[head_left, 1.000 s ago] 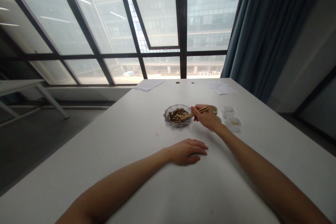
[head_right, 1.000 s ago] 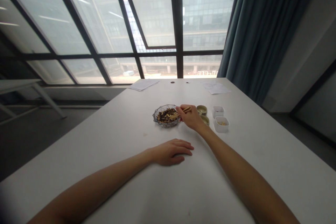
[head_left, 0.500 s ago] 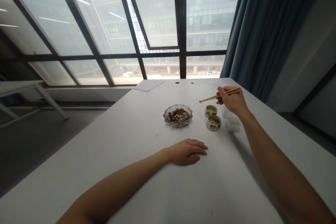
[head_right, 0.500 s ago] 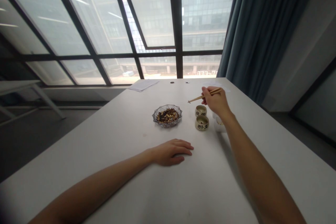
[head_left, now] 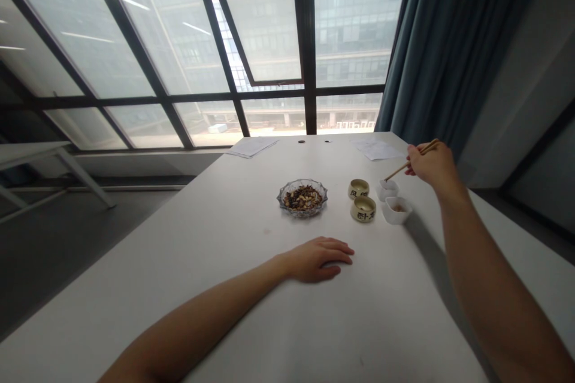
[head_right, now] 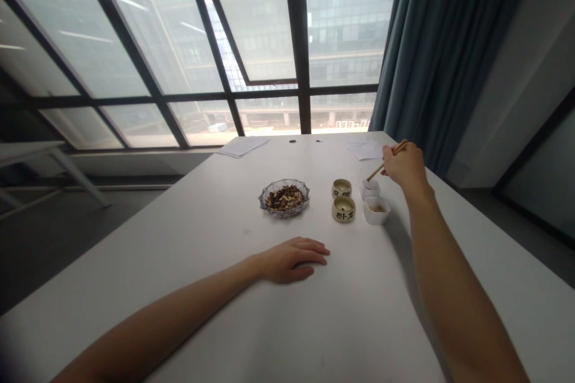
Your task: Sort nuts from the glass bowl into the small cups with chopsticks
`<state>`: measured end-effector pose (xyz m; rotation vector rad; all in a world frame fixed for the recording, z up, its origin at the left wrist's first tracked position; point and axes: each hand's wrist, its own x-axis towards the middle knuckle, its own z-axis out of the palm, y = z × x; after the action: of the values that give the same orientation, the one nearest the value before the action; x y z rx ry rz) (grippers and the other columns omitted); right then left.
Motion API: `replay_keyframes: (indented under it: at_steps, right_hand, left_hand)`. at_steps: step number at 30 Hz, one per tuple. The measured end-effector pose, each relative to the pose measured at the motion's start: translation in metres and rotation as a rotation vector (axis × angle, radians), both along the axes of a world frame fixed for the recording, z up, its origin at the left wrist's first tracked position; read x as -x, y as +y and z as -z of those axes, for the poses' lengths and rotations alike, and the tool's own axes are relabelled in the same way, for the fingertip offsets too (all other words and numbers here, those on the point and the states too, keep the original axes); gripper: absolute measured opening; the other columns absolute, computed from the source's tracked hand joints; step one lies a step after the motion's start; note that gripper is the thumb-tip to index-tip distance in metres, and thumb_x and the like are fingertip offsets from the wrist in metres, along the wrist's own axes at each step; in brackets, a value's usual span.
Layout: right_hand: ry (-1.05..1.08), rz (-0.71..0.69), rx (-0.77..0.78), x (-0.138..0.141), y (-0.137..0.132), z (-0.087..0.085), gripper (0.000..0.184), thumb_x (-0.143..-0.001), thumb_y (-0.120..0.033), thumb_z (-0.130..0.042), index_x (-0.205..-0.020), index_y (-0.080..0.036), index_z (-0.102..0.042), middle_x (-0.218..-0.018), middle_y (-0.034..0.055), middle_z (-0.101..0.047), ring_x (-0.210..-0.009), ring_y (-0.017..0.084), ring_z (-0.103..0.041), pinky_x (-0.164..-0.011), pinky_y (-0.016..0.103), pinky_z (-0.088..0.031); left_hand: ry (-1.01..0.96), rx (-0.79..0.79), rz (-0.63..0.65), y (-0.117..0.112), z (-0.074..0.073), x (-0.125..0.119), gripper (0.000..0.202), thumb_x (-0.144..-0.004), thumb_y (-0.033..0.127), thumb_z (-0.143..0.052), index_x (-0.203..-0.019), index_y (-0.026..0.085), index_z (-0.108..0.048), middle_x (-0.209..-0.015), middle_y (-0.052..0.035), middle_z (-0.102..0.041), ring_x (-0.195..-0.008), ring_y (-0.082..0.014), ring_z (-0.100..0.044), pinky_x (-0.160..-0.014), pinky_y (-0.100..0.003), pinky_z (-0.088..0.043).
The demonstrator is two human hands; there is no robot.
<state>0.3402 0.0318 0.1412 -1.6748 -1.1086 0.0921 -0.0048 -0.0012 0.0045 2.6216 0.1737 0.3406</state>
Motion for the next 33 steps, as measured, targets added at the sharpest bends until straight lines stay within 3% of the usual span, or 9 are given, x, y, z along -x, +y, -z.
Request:
replay_keyframes:
  at_steps: [5,11,15,23,33]
  right_hand:
    - [-0.028,0.030,0.021,0.004,-0.001,0.000,0.017,-0.087,-0.029,-0.067,-0.077,-0.016,-0.068,-0.056,0.0085,-0.066,-0.047,0.025,-0.068,-0.045,0.032,-0.056]
    - [-0.157,0.027,0.014,0.002,0.005,0.003,0.025,-0.090,-0.034,-0.063,-0.072,-0.018,-0.067,-0.050,0.0064,-0.063,-0.057,0.027,-0.072,-0.065,0.036,-0.060]
    - [-0.173,-0.014,-0.040,0.011,0.007,0.002,0.030,-0.093,-0.037,-0.058,-0.071,-0.019,-0.067,-0.054,0.0074,-0.066,-0.055,0.026,-0.070,-0.062,0.037,-0.059]
    - [-0.004,-0.374,-0.209,0.063,0.001,0.004,0.043,-0.093,-0.053,-0.059,-0.075,-0.015,-0.069,-0.061,0.0075,-0.068,-0.047,0.019,-0.065,-0.042,0.027,-0.052]
    - [0.028,-0.645,-0.132,0.109,-0.001,0.027,0.045,-0.092,-0.055,-0.061,-0.073,-0.016,-0.069,-0.061,0.0063,-0.069,-0.052,0.019,-0.069,-0.045,0.025,-0.052]
  left_hand:
    - [-0.006,0.001,0.002,0.000,0.000,0.000,0.038,-0.098,0.029,-0.054,-0.135,0.027,-0.061,-0.145,-0.0083,-0.061,-0.138,-0.0229,-0.053,-0.119,-0.038,-0.038]
    - [-0.008,-0.005,0.006,0.000,0.000,0.000,0.037,-0.097,0.028,-0.054,-0.134,0.025,-0.061,-0.145,-0.0092,-0.061,-0.138,-0.0236,-0.053,-0.119,-0.039,-0.039]
    - [-0.010,-0.002,0.003,0.000,-0.001,0.000,0.037,-0.098,0.029,-0.054,-0.134,0.026,-0.061,-0.144,-0.0093,-0.061,-0.138,-0.0238,-0.054,-0.118,-0.039,-0.039]
    - [-0.008,-0.009,0.003,0.000,0.001,0.000,0.038,-0.098,0.029,-0.054,-0.134,0.026,-0.061,-0.145,-0.0083,-0.061,-0.138,-0.0233,-0.053,-0.119,-0.038,-0.038]
    - [-0.017,-0.021,0.003,0.002,0.004,-0.001,0.036,-0.098,0.030,-0.054,-0.134,0.027,-0.061,-0.144,-0.0083,-0.061,-0.137,-0.0233,-0.054,-0.119,-0.038,-0.039]
